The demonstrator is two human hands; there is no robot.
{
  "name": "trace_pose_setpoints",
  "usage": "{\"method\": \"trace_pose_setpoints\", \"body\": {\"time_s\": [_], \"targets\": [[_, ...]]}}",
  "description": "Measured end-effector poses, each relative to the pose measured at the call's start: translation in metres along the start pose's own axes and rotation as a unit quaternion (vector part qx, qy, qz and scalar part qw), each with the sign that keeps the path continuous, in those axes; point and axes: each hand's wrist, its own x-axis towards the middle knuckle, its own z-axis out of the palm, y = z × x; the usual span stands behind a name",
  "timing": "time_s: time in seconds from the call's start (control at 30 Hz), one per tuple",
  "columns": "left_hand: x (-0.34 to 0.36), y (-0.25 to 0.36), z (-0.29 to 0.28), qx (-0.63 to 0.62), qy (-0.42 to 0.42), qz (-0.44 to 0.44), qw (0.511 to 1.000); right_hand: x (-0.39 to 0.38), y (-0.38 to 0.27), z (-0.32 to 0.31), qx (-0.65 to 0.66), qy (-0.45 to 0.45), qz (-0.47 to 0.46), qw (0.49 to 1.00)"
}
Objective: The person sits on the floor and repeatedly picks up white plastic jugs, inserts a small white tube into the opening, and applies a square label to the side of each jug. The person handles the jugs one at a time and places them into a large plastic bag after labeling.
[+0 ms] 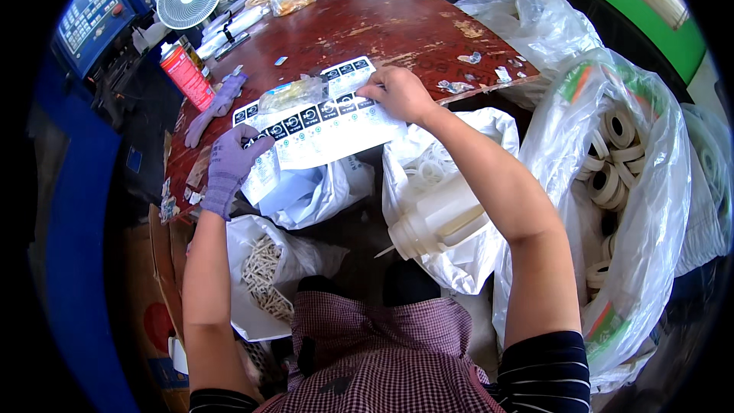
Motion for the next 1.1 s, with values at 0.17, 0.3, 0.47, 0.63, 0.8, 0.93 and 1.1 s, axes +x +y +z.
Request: {"method": "trace_pose_setpoints", "body": {"time_s": [0.17,0.3,0.47,0.63,0.8,0.93,1.1], "targets": [[-0.008,-0.001,0.003,-0.021,0.025,0.004,0.999,-0.024,0.009,-0.008,0.102,0.077,0.020,0.992],[-0.013,-0.006,0.009,-0.060,0.045,-0.004,0.997,-0.047,-0.008,-0.020,0.154,0.022,0.061,0.986],[-0.013,-0.014,0.011,-0.064,0.047,0.013,0.997,-0.027,-0.028,-0.026,0.286,-0.024,0.138,0.948],[-0.010,-0.006,-0.001,-0.072,0.003,0.009,0.997,-0.018,-0.014,-0.022,0.254,-0.042,0.177,0.950],[-0.009,-0.005,-0.007,-0.056,-0.023,0.008,0.998,-0.015,-0.003,-0.015,0.265,-0.016,0.185,0.946],[-0.010,0.002,-0.015,-0.054,-0.043,-0.011,0.998,-0.013,-0.007,-0.012,0.209,-0.002,0.202,0.957],[-0.017,-0.056,-0.016,-0.200,-0.032,0.065,0.977,-0.014,0.014,-0.005,0.175,0.015,0.180,0.968]]}}
